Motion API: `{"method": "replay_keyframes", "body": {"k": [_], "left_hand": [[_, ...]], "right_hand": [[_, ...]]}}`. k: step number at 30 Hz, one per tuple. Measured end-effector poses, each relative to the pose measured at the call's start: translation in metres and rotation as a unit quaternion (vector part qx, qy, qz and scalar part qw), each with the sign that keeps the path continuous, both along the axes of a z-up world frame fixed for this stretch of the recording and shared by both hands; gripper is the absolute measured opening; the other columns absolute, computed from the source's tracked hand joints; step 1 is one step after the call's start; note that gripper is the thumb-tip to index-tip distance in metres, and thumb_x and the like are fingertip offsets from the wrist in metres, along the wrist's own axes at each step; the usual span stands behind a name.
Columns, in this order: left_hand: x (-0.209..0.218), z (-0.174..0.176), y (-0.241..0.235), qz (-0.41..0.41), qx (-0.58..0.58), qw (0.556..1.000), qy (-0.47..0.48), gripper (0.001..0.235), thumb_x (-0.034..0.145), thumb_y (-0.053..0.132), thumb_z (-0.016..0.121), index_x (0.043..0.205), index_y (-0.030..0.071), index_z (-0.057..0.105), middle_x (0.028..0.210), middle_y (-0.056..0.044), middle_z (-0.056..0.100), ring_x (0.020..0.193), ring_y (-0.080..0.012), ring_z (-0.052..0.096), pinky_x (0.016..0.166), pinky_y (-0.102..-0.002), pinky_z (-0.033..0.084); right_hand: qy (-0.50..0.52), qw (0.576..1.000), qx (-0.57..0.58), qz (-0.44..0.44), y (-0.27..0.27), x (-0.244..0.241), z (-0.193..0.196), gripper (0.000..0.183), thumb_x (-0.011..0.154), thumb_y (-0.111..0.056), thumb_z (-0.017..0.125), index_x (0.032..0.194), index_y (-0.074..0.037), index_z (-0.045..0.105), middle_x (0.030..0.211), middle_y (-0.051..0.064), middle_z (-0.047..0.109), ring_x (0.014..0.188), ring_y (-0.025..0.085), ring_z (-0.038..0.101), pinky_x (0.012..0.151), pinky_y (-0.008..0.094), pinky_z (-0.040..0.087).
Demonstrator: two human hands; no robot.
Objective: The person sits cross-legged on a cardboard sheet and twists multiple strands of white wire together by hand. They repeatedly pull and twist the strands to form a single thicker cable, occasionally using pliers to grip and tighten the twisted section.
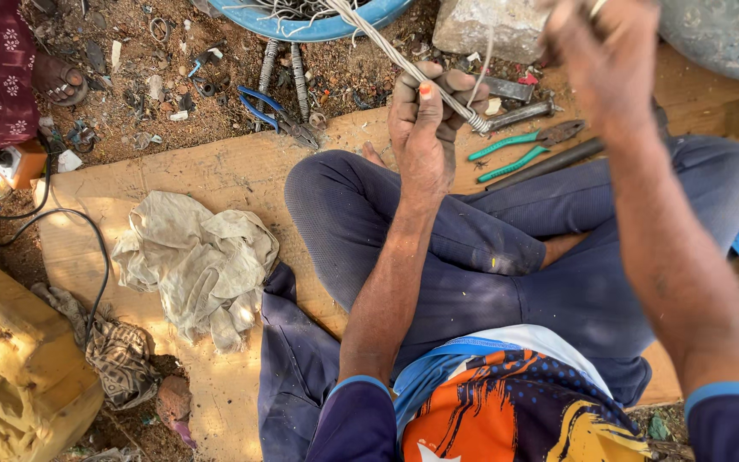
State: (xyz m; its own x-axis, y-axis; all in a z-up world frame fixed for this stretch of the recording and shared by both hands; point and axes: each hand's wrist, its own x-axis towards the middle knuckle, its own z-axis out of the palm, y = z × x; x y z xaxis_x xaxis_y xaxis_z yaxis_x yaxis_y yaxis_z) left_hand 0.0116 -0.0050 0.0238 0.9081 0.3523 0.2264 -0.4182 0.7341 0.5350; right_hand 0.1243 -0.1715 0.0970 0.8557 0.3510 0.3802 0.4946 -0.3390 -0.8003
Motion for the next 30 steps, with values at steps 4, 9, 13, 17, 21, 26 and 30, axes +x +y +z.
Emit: {"method": "replay_keyframes", "body": {"k": [4, 9, 13, 17, 21, 26, 30], "left_hand": [[-0.001, 0.003, -0.004, -0.025, -0.038, 0.999, -0.025, 0.022, 0.116, 0.02, 0.055, 0.128, 0.002, 0.056, 0.108, -0.013, 0.073, 0.109, -0.0267, 0.072, 0.101, -0.04, 0.06], [-0.005, -0.004, -0.014, -0.058, -0.061, 0.996, -0.01, 0.018, 0.117, 0.019, 0.056, 0.124, 0.003, 0.054, 0.11, -0.015, 0.073, 0.112, -0.0265, 0.069, 0.099, -0.041, 0.058], [0.003, 0.006, -0.013, -0.073, 0.075, 0.994, 0.012, 0.045, 0.11, 0.026, 0.066, 0.142, 0.003, 0.046, 0.135, -0.018, 0.064, 0.124, -0.0265, 0.064, 0.109, -0.043, 0.055], [-0.012, 0.022, -0.013, -0.076, 0.218, 0.971, -0.067, 0.086, 0.097, 0.035, 0.076, 0.16, 0.019, 0.018, 0.156, -0.009, 0.043, 0.138, -0.0198, 0.053, 0.119, -0.039, 0.049], [-0.004, 0.024, -0.023, -0.004, 0.031, 0.999, -0.004, 0.081, 0.097, 0.043, 0.069, 0.154, 0.013, 0.02, 0.144, -0.015, 0.051, 0.129, -0.0247, 0.056, 0.11, -0.042, 0.05], [0.007, 0.01, -0.017, 0.03, -0.151, 0.988, 0.028, 0.057, 0.109, 0.05, 0.062, 0.139, 0.001, 0.057, 0.091, -0.004, 0.063, 0.083, -0.0155, 0.065, 0.079, -0.036, 0.059], [-0.001, 0.002, 0.006, 0.086, -0.15, 0.977, 0.127, 0.051, 0.1, 0.061, 0.062, 0.088, 0.012, 0.053, 0.065, 0.006, 0.045, 0.053, -0.0061, 0.047, 0.046, -0.024, 0.047]], "right_hand": [[0.04, 0.974, 0.092, 0.202, 0.001, -0.073, -0.017, 0.033, 0.112, -0.024, 0.059, 0.134, 0.0, 0.062, 0.116, 0.011, 0.069, 0.102, 0.014, 0.067, 0.088, 0.031, 0.059], [0.021, 0.99, 0.084, 0.11, 0.013, -0.111, -0.033, 0.039, 0.111, -0.028, 0.062, 0.134, 0.003, 0.058, 0.11, 0.013, 0.072, 0.097, 0.017, 0.072, 0.084, 0.031, 0.062], [-0.033, 0.995, 0.091, -0.007, 0.02, -0.104, -0.038, 0.025, 0.116, -0.019, 0.058, 0.128, 0.003, 0.065, 0.106, 0.014, 0.074, 0.084, 0.017, 0.073, 0.073, 0.029, 0.061], [-0.077, 0.988, 0.126, -0.04, 0.015, -0.096, -0.047, 0.021, 0.119, -0.015, 0.059, 0.127, 0.004, 0.064, 0.099, 0.012, 0.071, 0.084, 0.017, 0.072, 0.071, 0.029, 0.06], [-0.051, 0.991, 0.116, -0.046, 0.019, -0.104, -0.06, 0.023, 0.114, -0.015, 0.059, 0.125, 0.004, 0.065, 0.095, 0.01, 0.073, 0.077, 0.014, 0.071, 0.069, 0.028, 0.06], [0.035, 0.988, 0.152, -0.011, 0.028, -0.123, -0.073, 0.022, 0.114, -0.014, 0.059, 0.129, 0.001, 0.064, 0.102, 0.012, 0.072, 0.087, 0.015, 0.071, 0.078, 0.028, 0.06], [0.007, 0.996, 0.044, 0.076, 0.009, -0.119, -0.091, 0.026, 0.105, -0.008, 0.064, 0.13, -0.001, 0.065, 0.108, 0.016, 0.073, 0.093, 0.018, 0.071, 0.079, 0.032, 0.059]]}}
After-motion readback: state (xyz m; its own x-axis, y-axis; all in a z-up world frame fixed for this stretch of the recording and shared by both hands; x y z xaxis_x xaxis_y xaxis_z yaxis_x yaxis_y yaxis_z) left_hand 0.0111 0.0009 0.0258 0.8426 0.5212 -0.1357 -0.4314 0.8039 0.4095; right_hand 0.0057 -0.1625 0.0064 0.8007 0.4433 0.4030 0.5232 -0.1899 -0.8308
